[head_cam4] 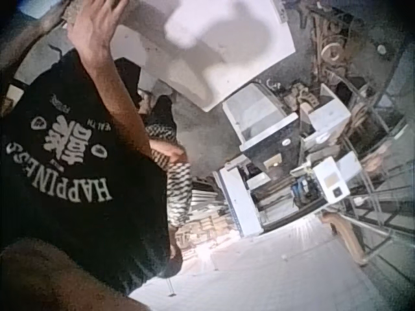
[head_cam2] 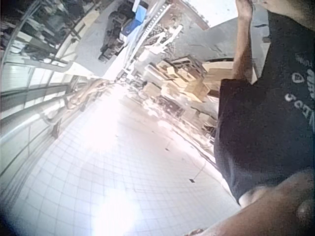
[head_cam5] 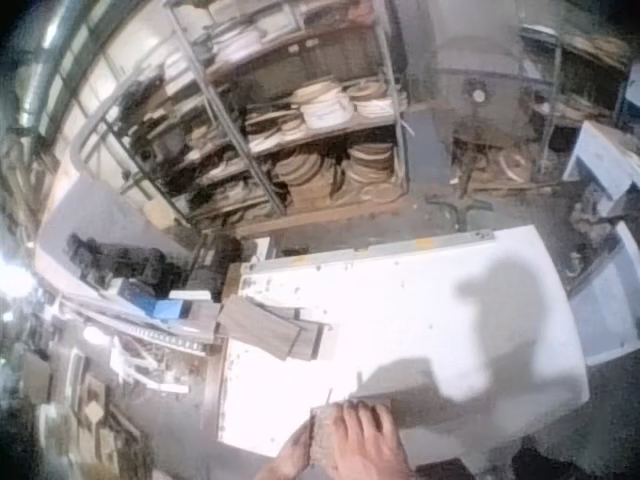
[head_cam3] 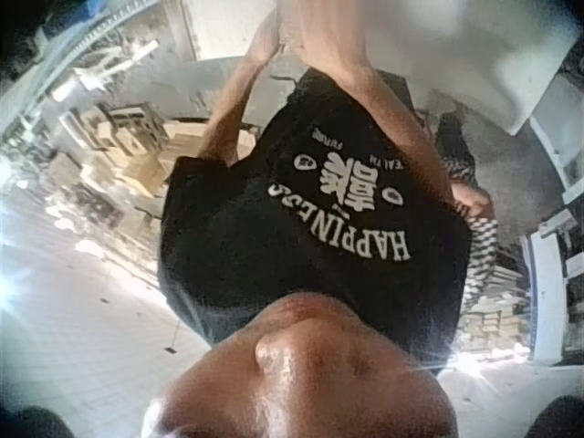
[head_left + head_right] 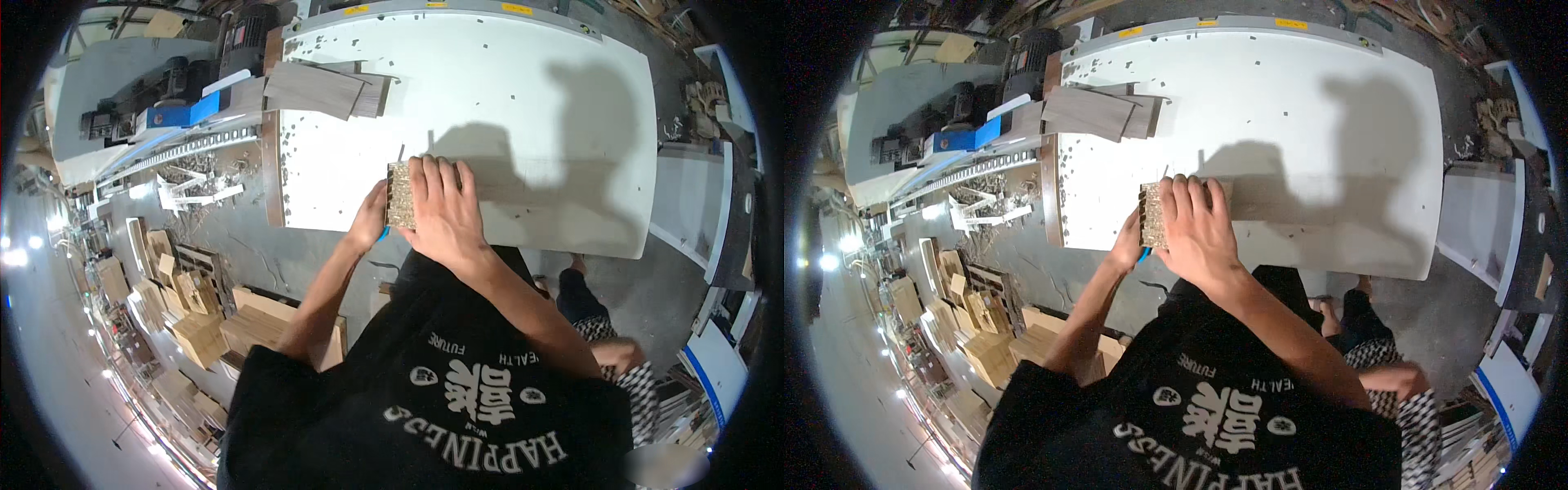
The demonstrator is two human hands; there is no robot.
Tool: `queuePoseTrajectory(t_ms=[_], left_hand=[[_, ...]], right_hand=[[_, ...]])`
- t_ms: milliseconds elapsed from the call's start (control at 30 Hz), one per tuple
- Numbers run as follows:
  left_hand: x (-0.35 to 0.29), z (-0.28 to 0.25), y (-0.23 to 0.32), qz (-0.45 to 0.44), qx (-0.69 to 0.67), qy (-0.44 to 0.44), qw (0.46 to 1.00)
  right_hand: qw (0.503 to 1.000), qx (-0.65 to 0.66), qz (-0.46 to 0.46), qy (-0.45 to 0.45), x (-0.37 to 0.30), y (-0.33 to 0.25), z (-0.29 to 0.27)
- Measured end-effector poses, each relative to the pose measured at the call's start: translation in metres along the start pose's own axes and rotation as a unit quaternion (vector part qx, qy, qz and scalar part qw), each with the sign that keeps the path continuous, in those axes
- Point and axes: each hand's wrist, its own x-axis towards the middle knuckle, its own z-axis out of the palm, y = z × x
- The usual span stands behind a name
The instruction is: Sorting and organizing small wood/composite panels on a workbench in a furniture factory.
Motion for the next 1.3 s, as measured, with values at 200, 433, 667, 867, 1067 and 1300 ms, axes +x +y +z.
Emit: queuePoseTrajectory(t_ms=[200, 433, 667, 867, 1067, 1300], left_hand=[[-0.001, 0.0, 0.097, -0.029, -0.055, 0.021, 0.998], [0.009, 0.019, 0.144, 0.037, 0.056, 0.01, 0.998], [0.003, 0.031, 0.154, 0.05, 0.192, 0.039, 0.979], [-0.003, 0.045, 0.168, 0.076, 0.35, 0.084, 0.93], [-0.001, 0.034, 0.153, 0.067, 0.414, 0.121, 0.9], [-0.023, 0.018, 0.119, 0.095, 0.107, 0.025, 0.989]], right_hand=[[1.0, -0.025, 0.008, 0.012, 0.013, 0.009, -0.012], [1.0, -0.003, 0.009, 0.019, 0.008, 0.006, -0.005], [0.999, -0.003, 0.004, 0.04, 0.008, 0.007, -0.012], [0.998, 0.015, 0.001, 0.055, 0.009, 0.003, -0.002], [1.0, 0.008, 0.01, 0.025, 0.006, 0.001, -0.01], [1.0, 0.013, 0.009, 0.021, -0.001, -0.001, -0.009]])
